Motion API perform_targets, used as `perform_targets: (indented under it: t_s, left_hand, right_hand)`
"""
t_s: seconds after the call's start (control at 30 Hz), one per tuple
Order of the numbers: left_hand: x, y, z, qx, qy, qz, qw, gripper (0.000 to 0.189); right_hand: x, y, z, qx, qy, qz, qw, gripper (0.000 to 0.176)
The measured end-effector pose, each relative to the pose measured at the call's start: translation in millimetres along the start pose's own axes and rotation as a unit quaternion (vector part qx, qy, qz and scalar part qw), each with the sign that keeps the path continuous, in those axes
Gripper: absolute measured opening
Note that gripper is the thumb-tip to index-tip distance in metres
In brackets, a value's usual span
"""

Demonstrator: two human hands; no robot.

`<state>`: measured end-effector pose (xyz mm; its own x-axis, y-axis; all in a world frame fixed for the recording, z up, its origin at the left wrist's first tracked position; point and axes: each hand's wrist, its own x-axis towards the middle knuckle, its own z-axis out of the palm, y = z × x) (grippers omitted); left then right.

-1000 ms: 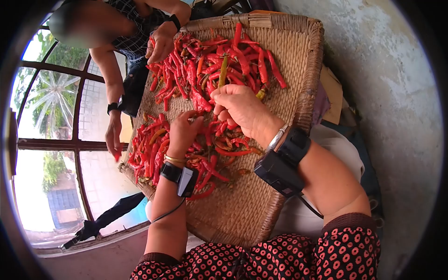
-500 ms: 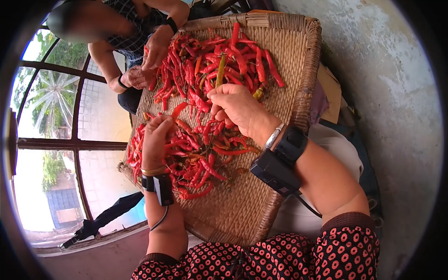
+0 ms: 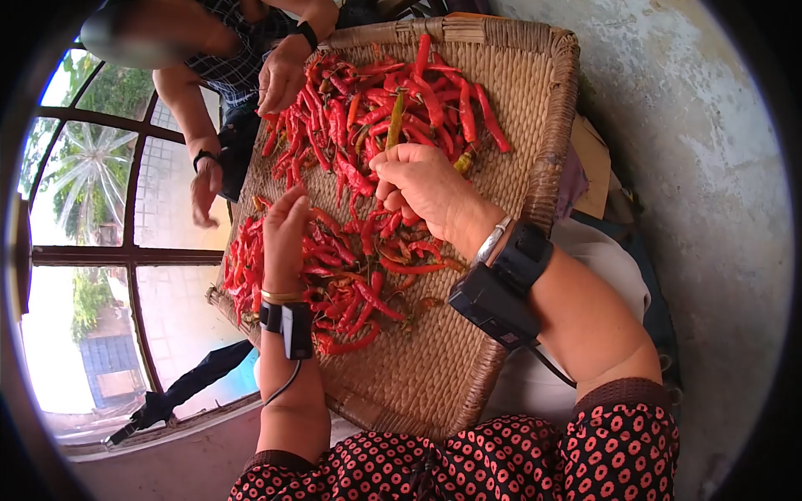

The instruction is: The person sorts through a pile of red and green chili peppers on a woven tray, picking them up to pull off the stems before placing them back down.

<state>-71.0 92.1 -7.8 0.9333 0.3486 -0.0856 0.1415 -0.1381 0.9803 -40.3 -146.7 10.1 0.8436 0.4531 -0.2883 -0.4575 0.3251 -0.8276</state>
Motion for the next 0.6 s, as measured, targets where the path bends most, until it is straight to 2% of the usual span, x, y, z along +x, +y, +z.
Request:
perform_targets:
  t_s: [0.03,0.1,0.13,0.17,0.23,0.27,0.3,0.37,0.5,0.6]
  left_hand:
    - [-0.6,-1.7,4.7,0.097,-0.080,0.003,0.992,0.028]
    - [-5.3,-3.9,26.5,0.300,-0.089,0.119,0.942,0.028]
    - [-10.4,2.5,37.6,0.345,-0.112,0.161,0.918,0.033]
    - [-11.4,-0.6,45.5,0.344,-0.111,0.161,0.918,0.033]
    - [-10.8,-8.8,57.1,0.467,-0.067,0.360,0.805,0.039]
    - [-10.6,-11.6,60.0,0.492,-0.096,0.311,0.808,0.046]
    - [-9.5,-13.5,60.5,0.491,-0.096,0.311,0.808,0.046]
    - [-8.2,-17.4,61.1,0.553,-0.116,0.330,0.756,0.038]
    - [-1.0,-18.9,52.1,0.536,-0.132,0.308,0.775,0.031]
    - [-5.0,-11.4,47.2,0.491,-0.116,0.350,0.790,0.021]
  right_hand:
    - [0.2,0.0,0.0,-0.001,-0.001,-0.005,1.000,0.017]
    - [-0.3,-0.6,0.2,-0.001,0.000,-0.008,1.000,0.017]
    - [-0.6,-0.8,0.3,-0.001,0.001,-0.011,1.000,0.017]
    - [-0.5,-0.4,0.0,-0.002,0.001,-0.011,1.000,0.017]
    - [-0.1,0.7,-0.9,0.005,-0.005,-0.014,1.000,0.017]
    - [-0.3,0.2,-0.8,0.004,-0.005,-0.014,1.000,0.017]
    - [-0.4,-0.4,-0.5,0.005,-0.005,-0.012,1.000,0.017]
    - [-0.8,-0.4,-0.3,0.005,-0.004,-0.008,1.000,0.017]
    - [0.2,-0.4,1.0,0.005,0.000,0.000,1.000,0.017]
    - [-0.5,-0.9,1.5,-0.003,0.001,0.002,1.000,0.017]
